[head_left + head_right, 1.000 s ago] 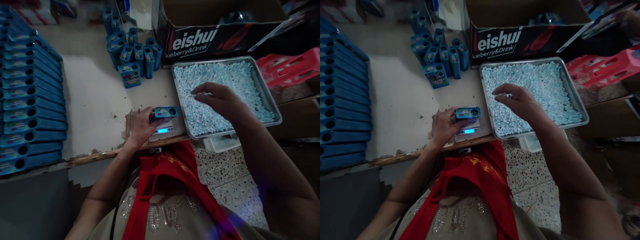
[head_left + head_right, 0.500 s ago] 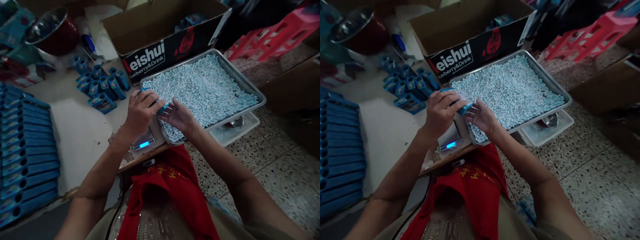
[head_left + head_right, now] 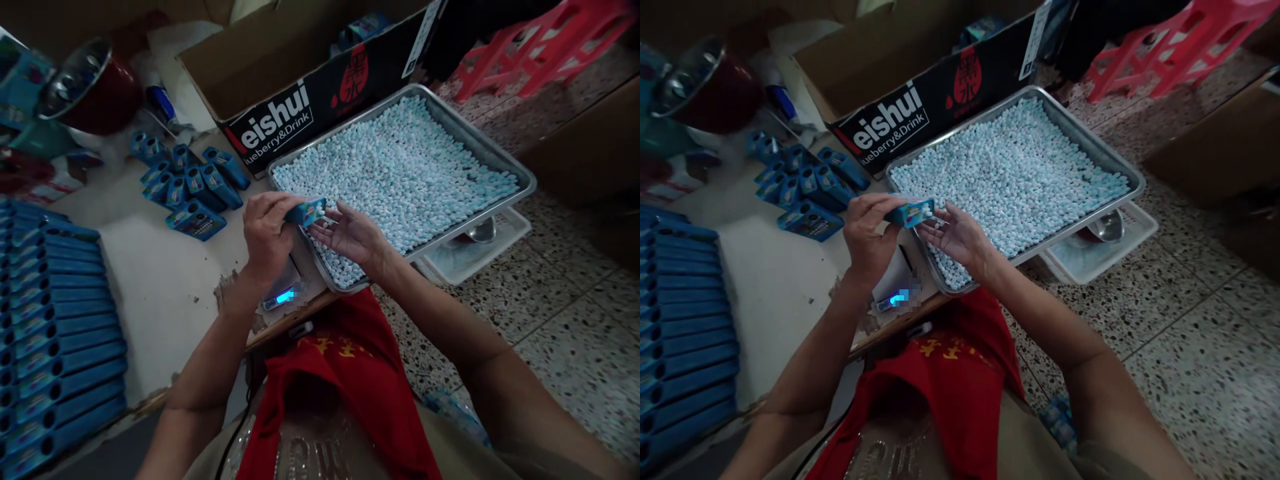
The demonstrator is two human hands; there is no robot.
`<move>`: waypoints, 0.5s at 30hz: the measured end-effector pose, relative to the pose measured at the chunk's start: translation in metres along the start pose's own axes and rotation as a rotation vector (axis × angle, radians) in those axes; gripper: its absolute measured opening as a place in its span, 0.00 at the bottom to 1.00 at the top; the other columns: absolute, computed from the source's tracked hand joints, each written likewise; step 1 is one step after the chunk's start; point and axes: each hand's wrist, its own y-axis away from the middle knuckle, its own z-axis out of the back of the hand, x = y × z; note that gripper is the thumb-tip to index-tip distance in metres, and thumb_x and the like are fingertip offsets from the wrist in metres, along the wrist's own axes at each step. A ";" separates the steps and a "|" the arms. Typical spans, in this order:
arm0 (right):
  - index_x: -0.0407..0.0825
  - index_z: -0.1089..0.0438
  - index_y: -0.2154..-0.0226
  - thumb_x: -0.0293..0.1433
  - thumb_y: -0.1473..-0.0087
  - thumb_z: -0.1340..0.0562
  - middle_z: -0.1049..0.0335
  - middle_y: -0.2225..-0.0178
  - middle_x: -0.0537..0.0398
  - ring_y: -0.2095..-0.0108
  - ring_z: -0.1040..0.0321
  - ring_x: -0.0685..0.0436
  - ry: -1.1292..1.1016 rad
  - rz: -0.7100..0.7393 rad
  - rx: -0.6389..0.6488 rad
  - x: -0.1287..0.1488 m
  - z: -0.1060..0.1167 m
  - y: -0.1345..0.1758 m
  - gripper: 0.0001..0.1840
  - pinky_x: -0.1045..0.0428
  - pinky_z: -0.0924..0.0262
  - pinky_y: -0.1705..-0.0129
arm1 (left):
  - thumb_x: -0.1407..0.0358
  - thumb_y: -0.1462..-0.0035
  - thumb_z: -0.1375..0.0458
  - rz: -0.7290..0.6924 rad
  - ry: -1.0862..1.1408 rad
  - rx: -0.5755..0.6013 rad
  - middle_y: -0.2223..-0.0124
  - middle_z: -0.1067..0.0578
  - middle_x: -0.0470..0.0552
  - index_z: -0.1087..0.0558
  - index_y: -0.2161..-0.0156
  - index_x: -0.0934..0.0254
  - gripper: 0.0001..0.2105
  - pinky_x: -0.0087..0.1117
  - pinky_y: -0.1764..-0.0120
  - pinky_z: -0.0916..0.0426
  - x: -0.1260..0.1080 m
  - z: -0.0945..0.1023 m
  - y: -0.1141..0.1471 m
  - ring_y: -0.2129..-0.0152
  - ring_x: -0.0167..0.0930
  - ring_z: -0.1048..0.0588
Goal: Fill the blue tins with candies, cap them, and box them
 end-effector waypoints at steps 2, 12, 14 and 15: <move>0.55 0.31 0.57 0.44 0.29 0.35 0.20 0.57 0.47 0.51 0.20 0.38 0.085 0.044 0.051 0.001 0.005 -0.001 0.11 0.43 0.19 0.48 | 0.58 0.31 0.31 0.140 0.101 -0.043 0.46 0.16 0.51 0.17 0.47 0.53 0.10 0.45 0.37 0.26 0.006 -0.002 0.005 0.46 0.41 0.20; 0.53 0.23 0.54 0.31 0.39 0.33 0.19 0.59 0.52 0.59 0.23 0.47 0.316 0.193 0.090 0.019 0.021 0.002 0.10 0.53 0.22 0.53 | 0.57 0.46 0.22 0.595 0.557 -0.281 0.54 0.17 0.45 0.25 0.48 0.55 0.24 0.34 0.51 0.19 0.018 0.027 0.090 0.58 0.32 0.16; 0.53 0.23 0.54 0.30 0.42 0.33 0.22 0.63 0.57 0.67 0.28 0.50 0.394 0.232 0.097 0.023 0.027 0.000 0.12 0.55 0.26 0.61 | 0.57 0.47 0.22 0.644 0.570 -0.272 0.56 0.17 0.44 0.26 0.49 0.55 0.24 0.33 0.52 0.18 0.015 0.035 0.111 0.60 0.32 0.16; 0.54 0.24 0.54 0.31 0.43 0.32 0.23 0.65 0.60 0.70 0.31 0.51 0.443 0.246 0.114 0.025 0.029 -0.001 0.12 0.56 0.28 0.66 | 0.57 0.47 0.22 0.666 0.566 -0.264 0.56 0.17 0.45 0.26 0.49 0.55 0.24 0.34 0.53 0.18 0.013 0.037 0.121 0.60 0.32 0.15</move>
